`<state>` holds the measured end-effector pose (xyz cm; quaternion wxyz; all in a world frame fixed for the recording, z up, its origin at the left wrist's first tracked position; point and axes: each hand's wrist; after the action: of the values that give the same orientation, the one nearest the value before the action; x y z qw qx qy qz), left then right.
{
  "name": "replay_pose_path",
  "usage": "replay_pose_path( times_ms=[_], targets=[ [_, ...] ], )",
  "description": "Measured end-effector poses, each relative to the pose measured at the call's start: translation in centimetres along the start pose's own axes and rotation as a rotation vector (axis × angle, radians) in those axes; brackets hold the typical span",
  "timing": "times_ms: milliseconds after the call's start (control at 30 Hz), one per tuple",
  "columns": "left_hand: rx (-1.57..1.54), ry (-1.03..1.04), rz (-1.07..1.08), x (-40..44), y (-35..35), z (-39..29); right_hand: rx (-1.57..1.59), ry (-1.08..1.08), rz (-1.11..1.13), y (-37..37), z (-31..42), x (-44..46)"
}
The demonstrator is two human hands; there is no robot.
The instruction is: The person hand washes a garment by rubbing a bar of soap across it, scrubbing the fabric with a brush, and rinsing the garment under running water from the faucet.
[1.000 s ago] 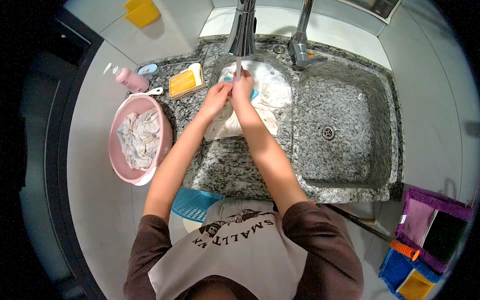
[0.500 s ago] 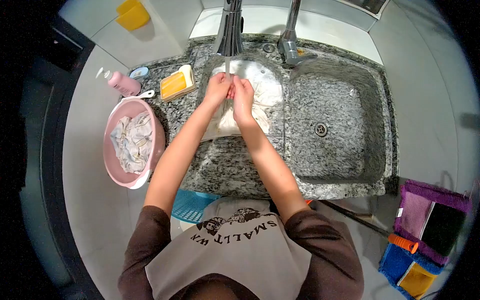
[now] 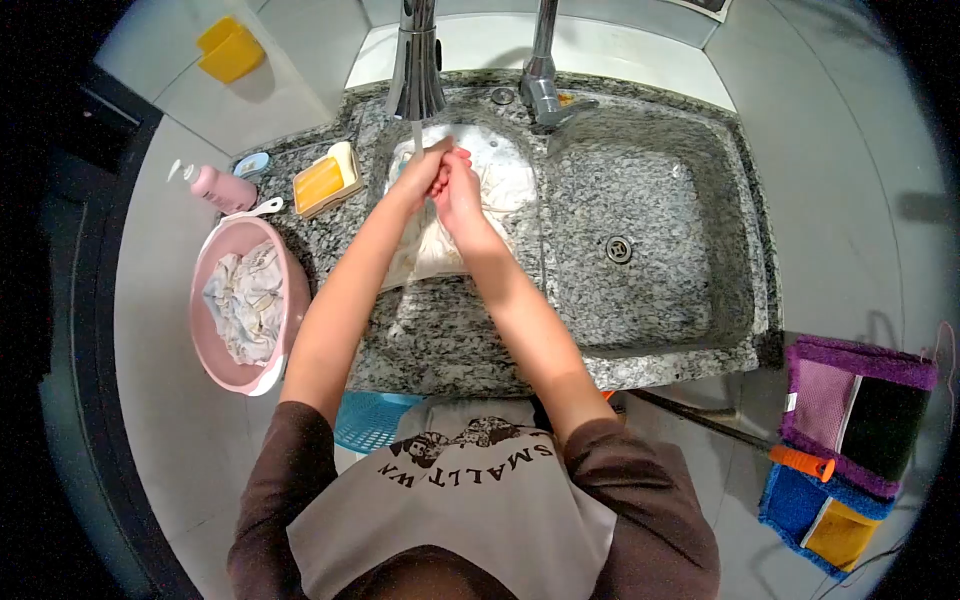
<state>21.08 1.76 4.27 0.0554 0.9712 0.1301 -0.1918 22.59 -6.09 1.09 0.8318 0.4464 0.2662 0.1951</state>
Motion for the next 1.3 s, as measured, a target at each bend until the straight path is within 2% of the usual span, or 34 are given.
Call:
replay_pose_path(
  times_ms=[33, 67, 133, 167, 200, 267, 300, 333, 400, 433, 533, 633, 733, 833, 933, 1067, 1133, 1167, 1233, 1300],
  targets=[
    [0.137, 0.094, -0.082, -0.1, 0.2, 0.4, 0.046, -0.003, 0.000, 0.4, 0.1, 0.5],
    [0.139, 0.096, -0.092, -0.1, -0.1, 0.6, 0.049, 0.004, 0.008, 1.0, -0.1, 0.9],
    [0.384, 0.346, -0.264, -0.6, -0.8, 0.8, 0.016, 0.064, -0.081, 1.9, -0.8, 1.8],
    [0.469, 0.362, -0.284, -1.1, -1.1, 1.0, 0.025, 0.048, -0.044, 1.9, -1.3, 2.1],
    [0.468, 0.357, -0.299, -1.7, -1.1, 1.3, 0.022, 0.063, -0.038, 1.8, -1.7, 2.2],
    [0.428, 0.495, -0.372, -3.6, -1.1, 0.7, 0.000, -0.010, -0.013, 2.8, -2.1, 1.7],
    [0.384, 0.389, -0.316, -4.3, -1.4, 0.1, -0.024, 0.011, -0.043, 3.1, -2.1, 1.7],
    [0.385, 0.387, -0.324, -4.7, -1.7, 0.1, -0.025, 0.020, -0.039, 3.0, -2.1, 1.7],
    [0.128, 0.415, -0.272, -5.5, -1.9, 0.0, 0.030, 0.179, 0.106, 2.5, -1.7, 1.8],
    [0.072, 0.341, -0.247, -5.4, -2.3, 0.2, 0.104, 0.176, 0.132, 2.4, -1.8, 1.6],
    [0.012, 0.390, -0.225, -5.1, -2.9, 0.9, 0.113, 0.163, 0.254, 2.2, -1.6, 1.0],
    [-0.051, 0.383, -0.200, -5.0, -3.2, 1.2, -0.069, 0.105, 0.167, 2.6, -1.5, 0.4],
    [0.022, 0.411, -0.304, -4.2, -3.4, 2.2, -0.227, -0.018, 0.102, 3.2, -1.4, -0.1],
    [0.158, 0.441, -0.350, -3.6, -4.0, 2.9, -0.201, -0.074, 0.067, 3.4, -1.5, -0.2],
    [0.270, 0.427, -0.359, -3.9, -4.0, 3.3, -0.236, -0.059, 0.155, 2.0, -1.4, 0.3],
    [0.233, 0.413, -0.347, -5.0, -3.5, 3.3, -0.215, -0.049, 0.179, 1.9, -1.5, -0.1],
    [0.238, 0.488, -0.373, -5.8, -3.0, 3.0, -0.021, 0.000, 0.142, 1.8, -1.7, -0.2],
    [0.237, 0.489, -0.376, -6.0, -2.7, 3.0, -0.022, 0.002, 0.143, 0.9, -2.1, 0.4],
    [0.239, 0.512, -0.338, -6.3, -2.3, 2.9, 0.120, 0.036, 0.266, -0.1, -2.2, 0.8],
    [0.312, 0.590, -0.359, -6.5, -2.1, 3.0, 0.131, 0.037, 0.270, -0.2, -2.0, 0.5]
  ],
)
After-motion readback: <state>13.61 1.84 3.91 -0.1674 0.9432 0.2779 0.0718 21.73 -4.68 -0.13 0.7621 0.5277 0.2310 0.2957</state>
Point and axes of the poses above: each hand's wrist, its own x-axis towards the middle knuckle, its own y-axis out of the palm, z = x × y
